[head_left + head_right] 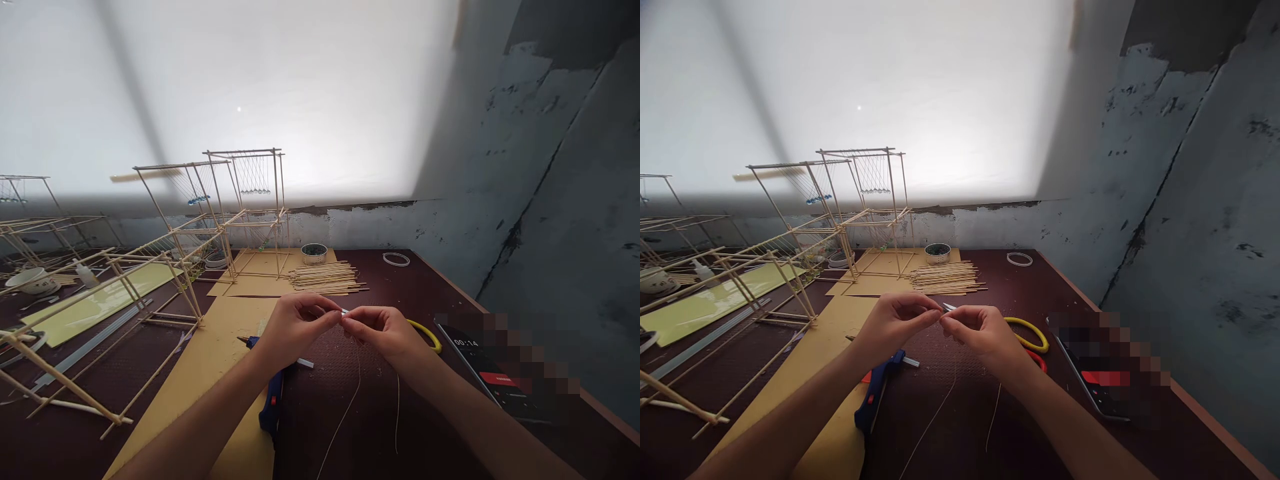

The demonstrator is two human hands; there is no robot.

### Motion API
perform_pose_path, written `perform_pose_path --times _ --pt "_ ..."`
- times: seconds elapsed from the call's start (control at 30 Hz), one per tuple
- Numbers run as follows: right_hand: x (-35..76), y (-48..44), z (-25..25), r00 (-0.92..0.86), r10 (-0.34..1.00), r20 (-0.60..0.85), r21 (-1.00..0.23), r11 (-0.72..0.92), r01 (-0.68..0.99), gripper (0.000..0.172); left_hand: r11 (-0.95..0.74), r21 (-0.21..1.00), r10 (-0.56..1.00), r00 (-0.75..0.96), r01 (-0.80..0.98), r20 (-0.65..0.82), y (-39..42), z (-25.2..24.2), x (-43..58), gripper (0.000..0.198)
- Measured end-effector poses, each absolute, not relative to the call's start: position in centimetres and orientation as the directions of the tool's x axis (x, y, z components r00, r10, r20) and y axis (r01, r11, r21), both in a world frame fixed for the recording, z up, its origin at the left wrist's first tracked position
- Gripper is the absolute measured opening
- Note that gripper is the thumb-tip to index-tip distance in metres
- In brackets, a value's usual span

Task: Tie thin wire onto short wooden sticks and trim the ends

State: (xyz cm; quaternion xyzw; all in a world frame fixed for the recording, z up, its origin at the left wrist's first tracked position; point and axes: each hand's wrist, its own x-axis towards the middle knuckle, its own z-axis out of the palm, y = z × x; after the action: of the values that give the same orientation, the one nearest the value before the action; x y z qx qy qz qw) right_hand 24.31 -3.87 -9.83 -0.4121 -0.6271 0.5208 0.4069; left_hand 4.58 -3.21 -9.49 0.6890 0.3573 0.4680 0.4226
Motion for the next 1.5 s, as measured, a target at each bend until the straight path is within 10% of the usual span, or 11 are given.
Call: perform_pose_path --times 0.77,1.1,1.5 --pt "24.1 -3.9 -9.6 -0.325 0.942 0.084 -0.985 0.128 0.117 0.026 -0.423 0.897 0.869 0.339 0.129 0.361 -3.3 -9.4 4.8 0.025" --pt "23.9 -4.2 -9.3 -0.391 0.920 0.023 -0.987 0.084 0.140 0.033 -0.488 0.832 0.809 -0.222 0.264 0.545 0.3 -8.8 0.8 0.026" --pt "24.0 -4.0 -9.8 -0.425 0.904 -0.049 -0.995 -0.007 0.101 0.030 -0.421 0.897 0.849 -0.405 -0.132 0.339 3.3 -9.5 -2.3 0.026"
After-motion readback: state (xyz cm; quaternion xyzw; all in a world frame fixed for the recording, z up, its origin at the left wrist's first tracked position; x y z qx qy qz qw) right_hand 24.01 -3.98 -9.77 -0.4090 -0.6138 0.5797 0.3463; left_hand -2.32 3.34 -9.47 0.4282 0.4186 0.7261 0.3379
